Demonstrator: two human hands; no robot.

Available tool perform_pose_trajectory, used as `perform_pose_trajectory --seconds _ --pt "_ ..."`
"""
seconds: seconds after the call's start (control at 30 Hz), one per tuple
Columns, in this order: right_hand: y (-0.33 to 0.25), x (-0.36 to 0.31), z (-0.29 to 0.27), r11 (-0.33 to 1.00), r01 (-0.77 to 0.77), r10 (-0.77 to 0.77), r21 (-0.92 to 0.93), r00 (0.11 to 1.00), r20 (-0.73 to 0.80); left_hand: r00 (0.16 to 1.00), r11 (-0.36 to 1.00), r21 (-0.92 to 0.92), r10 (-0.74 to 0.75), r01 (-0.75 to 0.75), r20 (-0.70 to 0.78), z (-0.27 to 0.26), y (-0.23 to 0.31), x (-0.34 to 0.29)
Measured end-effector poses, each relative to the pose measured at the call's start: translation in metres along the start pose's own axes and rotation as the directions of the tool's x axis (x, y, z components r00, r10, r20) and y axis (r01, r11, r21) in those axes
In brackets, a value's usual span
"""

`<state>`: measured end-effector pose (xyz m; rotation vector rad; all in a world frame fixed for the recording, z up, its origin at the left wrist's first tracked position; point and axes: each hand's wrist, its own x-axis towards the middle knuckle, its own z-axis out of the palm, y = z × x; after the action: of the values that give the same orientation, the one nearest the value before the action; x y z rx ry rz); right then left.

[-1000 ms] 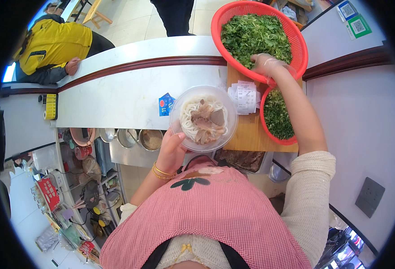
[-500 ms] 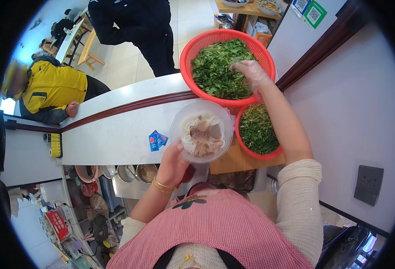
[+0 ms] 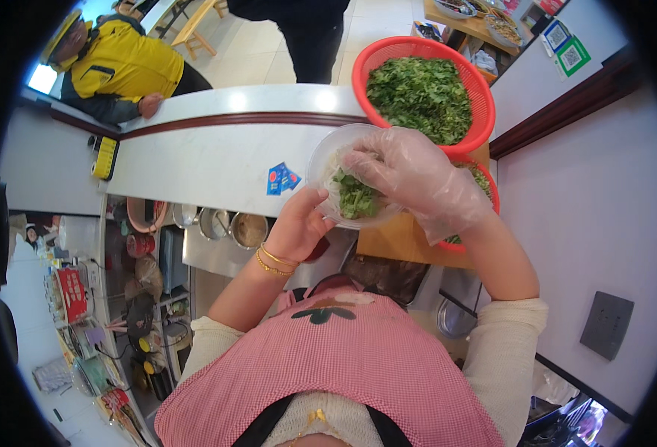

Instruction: The person assembles multiple noodle bowls by adding noodles, meat, and greens to containers, then ladling broth over them. The person also places a receipt and condiment packets into a plastic bag with the bowl and hands it to a customer.

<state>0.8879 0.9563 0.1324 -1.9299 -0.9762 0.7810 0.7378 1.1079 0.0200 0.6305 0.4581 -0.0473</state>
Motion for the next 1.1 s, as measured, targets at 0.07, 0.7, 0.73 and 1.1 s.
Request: perform_pose_trajectory --seconds 0.07,0.7,0.73,1.1 --pt "-0.021 -0.008 0.018 0.995 0.067 -0.068 -0.068 0.998 -0.016 0.999 0.999 -0.028 0.03 -0.029 0.038 -0.014 0.003 -0.015" --pt "-0.034 0.133 0.34 0.949 0.074 -0.052 -0.306 0.996 0.078 0.91 0.986 -0.156 -0.006 -0.064 -0.414 -0.3 0.033 -0.241" --pt "-0.021 0.147 0.362 0.897 0.04 -0.02 -0.44 0.999 0.05 0.901 0.989 -0.134 -0.002 -0.062 -0.433 -0.311 0.037 -0.251" --pt "0.058 0.165 0.419 0.57 0.098 -0.103 -0.816 0.994 0.048 0.891 0.993 -0.028 0.091 -0.115 -0.445 -0.388 0.056 -0.282"
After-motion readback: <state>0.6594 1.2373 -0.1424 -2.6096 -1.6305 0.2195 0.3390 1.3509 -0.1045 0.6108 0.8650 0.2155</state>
